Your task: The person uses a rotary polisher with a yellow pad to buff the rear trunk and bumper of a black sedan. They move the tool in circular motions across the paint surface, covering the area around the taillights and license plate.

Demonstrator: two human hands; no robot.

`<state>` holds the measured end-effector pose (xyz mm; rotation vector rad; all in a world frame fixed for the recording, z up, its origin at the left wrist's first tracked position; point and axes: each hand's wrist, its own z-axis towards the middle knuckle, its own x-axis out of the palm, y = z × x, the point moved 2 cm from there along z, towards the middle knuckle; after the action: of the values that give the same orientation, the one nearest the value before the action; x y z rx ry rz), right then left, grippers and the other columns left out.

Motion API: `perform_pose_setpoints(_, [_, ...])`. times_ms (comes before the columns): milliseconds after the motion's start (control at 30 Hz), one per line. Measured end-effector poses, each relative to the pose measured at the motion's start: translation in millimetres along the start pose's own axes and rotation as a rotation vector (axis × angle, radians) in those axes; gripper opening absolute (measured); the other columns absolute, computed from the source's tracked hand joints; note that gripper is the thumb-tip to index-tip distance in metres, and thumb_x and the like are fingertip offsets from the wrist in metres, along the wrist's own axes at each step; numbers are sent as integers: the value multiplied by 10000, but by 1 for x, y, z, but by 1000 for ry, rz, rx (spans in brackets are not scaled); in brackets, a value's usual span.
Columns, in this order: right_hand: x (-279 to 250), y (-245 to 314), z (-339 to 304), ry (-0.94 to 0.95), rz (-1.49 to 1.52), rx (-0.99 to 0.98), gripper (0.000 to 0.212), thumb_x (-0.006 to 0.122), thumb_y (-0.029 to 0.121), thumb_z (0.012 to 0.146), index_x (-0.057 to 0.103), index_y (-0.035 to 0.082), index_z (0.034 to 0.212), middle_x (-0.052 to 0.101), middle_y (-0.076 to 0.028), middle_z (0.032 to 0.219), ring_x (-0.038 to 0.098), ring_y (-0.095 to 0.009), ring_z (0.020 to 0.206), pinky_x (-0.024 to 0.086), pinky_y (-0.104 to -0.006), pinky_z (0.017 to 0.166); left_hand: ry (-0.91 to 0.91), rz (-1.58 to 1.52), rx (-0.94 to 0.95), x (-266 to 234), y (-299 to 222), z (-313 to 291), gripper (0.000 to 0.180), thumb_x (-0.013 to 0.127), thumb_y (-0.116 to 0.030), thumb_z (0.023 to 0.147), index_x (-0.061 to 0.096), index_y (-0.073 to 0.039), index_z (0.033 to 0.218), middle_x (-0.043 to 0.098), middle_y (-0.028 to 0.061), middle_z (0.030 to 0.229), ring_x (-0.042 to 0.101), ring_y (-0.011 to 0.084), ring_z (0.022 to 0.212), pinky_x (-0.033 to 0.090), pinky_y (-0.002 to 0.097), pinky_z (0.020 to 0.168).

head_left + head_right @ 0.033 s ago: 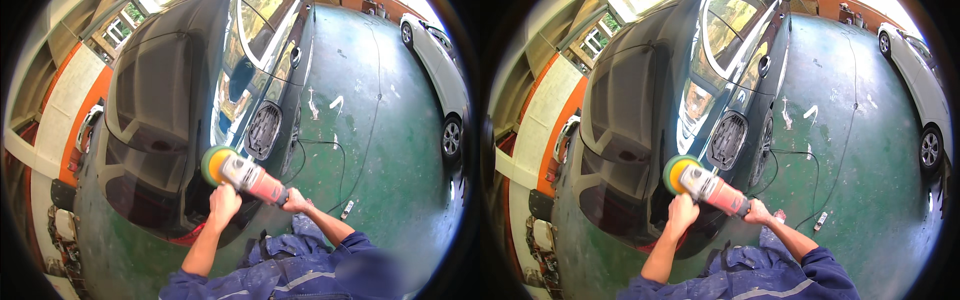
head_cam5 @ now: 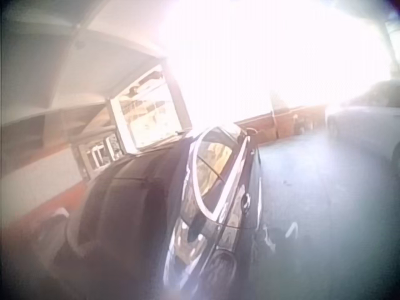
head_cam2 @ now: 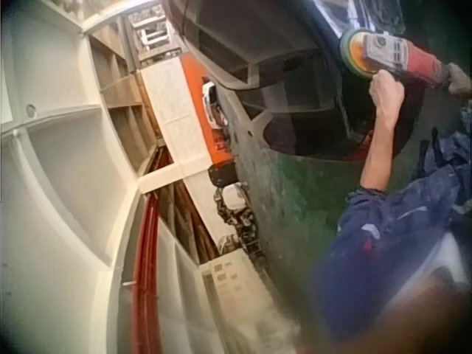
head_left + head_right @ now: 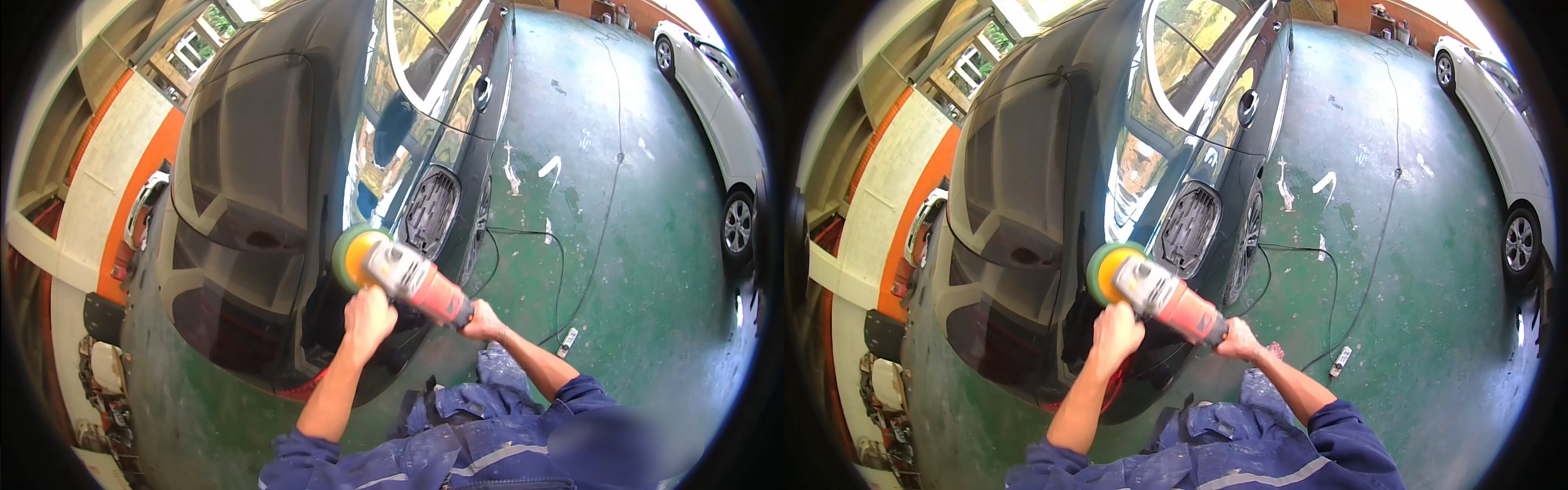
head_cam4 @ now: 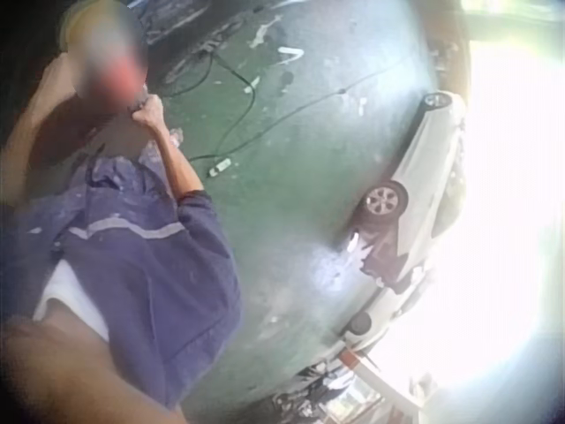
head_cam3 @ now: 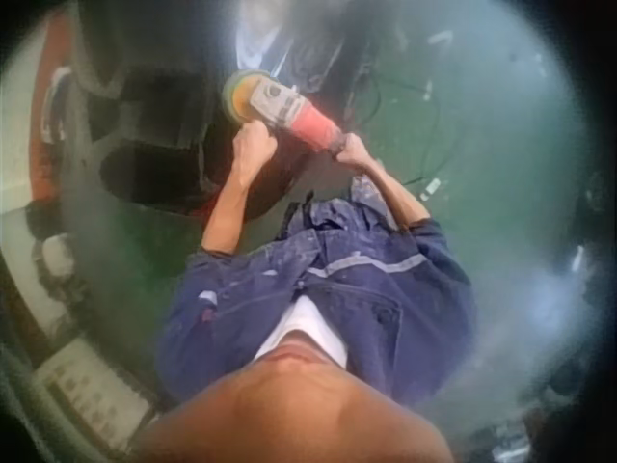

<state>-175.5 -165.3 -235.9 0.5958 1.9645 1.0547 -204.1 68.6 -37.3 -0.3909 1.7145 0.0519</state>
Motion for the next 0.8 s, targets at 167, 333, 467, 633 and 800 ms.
perform_pose_setpoints(167, [-62, 0, 68, -65, 122, 22, 231, 753, 145, 619, 660, -32, 733, 648, -97, 634, 631, -120, 627, 530, -336, 589, -3, -6, 95, -35, -59, 98, 240, 588, -70, 744, 691, 74, 906, 683, 320, 951, 674, 462, 961, 546, 507, 852])
perform_pose_setpoints(333, [-67, 3, 59, 2, 199, 72, 202, 738, 107, 613, 651, -22, 742, 607, -23, 634, 578, -84, 617, 508, -311, 574, 64, 10, 47, -43, -73, 97, 278, 589, -71, 751, 683, 75, 969, 682, 319, 1004, 665, 452, 1014, 539, 498, 878])
perform_pose_setpoints(467, [-18, -8, 22, -24, 167, -11, 210, 730, 133, 616, 643, -19, 733, 606, -74, 615, 578, -83, 641, 520, -339, 612, 48, 47, -3, -18, -34, 37, 238, 612, -106, 771, 700, 48, 930, 696, 299, 987, 686, 447, 950, 550, 510, 842])
perform_pose_setpoints(633, [33, 16, -37, 114, 34, -41, 214, 731, 191, 664, 709, 33, 806, 702, -239, 799, 713, -396, 808, 567, -441, 766, 56, 25, -162, 2, 19, -67, 225, 647, -162, 788, 696, 58, 794, 677, 317, 837, 681, 482, 847, 546, 536, 794])
perform_pose_setpoints(800, [65, 26, -66, 172, -30, -127, 237, 698, 164, 654, 724, 25, 844, 698, -244, 814, 698, -413, 821, 562, -457, 790, 27, -1, -302, 23, 54, -130, 258, 686, -193, 800, 713, 63, 787, 678, 319, 815, 688, 475, 828, 545, 529, 784])
